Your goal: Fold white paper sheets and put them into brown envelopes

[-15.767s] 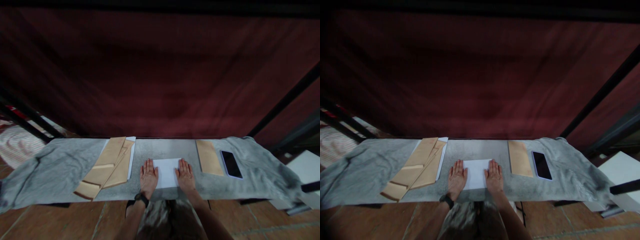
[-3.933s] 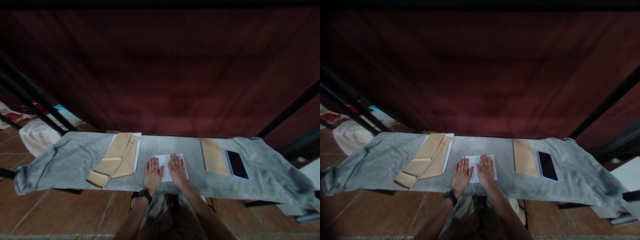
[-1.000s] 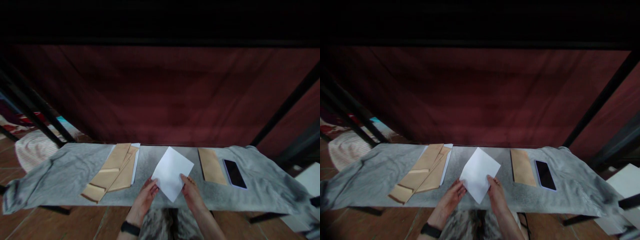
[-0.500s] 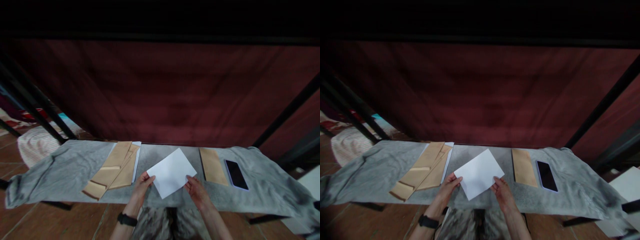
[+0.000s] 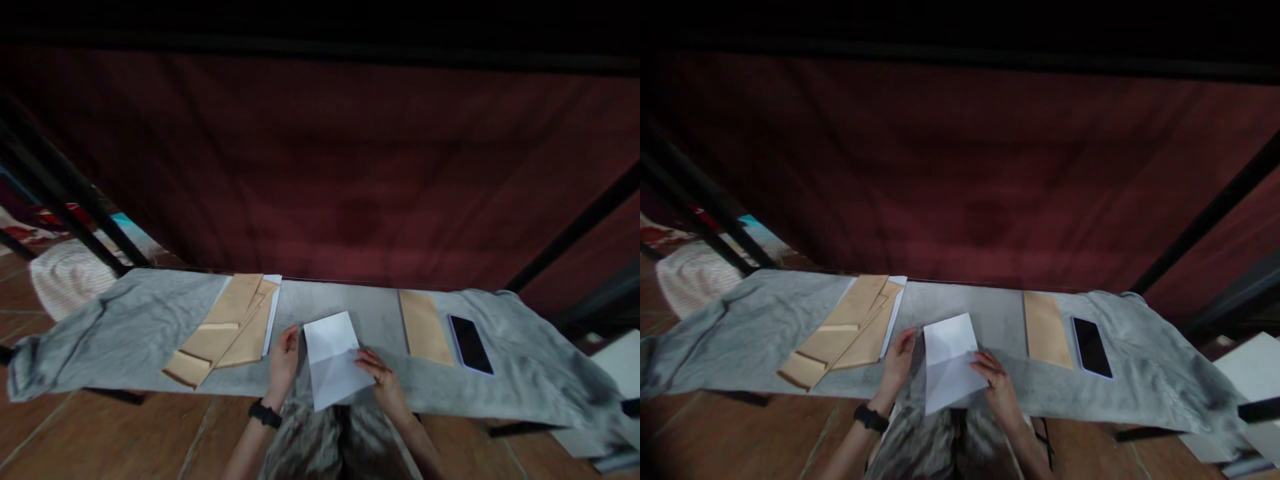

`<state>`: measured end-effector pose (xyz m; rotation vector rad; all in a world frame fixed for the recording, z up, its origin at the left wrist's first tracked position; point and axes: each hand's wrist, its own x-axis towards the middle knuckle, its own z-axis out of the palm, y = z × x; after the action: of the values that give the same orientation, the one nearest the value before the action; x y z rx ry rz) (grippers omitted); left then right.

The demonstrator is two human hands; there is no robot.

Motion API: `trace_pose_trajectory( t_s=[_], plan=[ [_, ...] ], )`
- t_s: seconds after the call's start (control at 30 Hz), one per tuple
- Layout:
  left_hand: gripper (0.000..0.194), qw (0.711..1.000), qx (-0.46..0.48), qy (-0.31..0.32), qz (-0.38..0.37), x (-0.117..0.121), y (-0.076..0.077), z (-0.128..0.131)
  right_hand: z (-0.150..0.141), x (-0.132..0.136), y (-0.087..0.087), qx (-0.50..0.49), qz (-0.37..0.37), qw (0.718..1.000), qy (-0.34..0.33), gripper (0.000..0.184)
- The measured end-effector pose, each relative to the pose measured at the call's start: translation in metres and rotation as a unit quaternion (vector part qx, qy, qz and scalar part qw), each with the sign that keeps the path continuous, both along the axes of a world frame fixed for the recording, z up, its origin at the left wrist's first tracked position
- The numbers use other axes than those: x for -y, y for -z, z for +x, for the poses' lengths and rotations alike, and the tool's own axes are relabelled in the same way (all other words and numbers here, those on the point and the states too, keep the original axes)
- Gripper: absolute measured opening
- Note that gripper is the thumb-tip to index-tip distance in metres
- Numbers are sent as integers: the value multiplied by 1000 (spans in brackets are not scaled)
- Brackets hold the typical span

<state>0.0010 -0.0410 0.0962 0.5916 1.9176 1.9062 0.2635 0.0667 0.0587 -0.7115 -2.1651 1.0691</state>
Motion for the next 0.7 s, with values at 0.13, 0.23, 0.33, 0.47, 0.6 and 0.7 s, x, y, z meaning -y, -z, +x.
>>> trace_pose_trajectory(
  t_s=[0.13,0.23,0.33,0.47,0.6,0.7],
  plan=[
    [39,965,-181,168,-85,-1,10,28,1,13,0,122,83,988,-33,74],
    [48,863,-328,341,-174,-13,9,49,-1,24,-7,189,124,971,-82,82],
    [50,784,-387,421,-242,-28,9,63,-3,31,-8,203,150,963,-94,83],
    [49,761,-439,402,-257,-45,14,65,-3,33,-4,189,166,963,-92,76],
    [49,774,-457,358,-253,-61,21,50,-3,31,-3,192,163,963,-96,67],
    [50,798,-435,323,-262,-72,23,37,-3,31,-4,194,160,963,-97,64]
  ],
)
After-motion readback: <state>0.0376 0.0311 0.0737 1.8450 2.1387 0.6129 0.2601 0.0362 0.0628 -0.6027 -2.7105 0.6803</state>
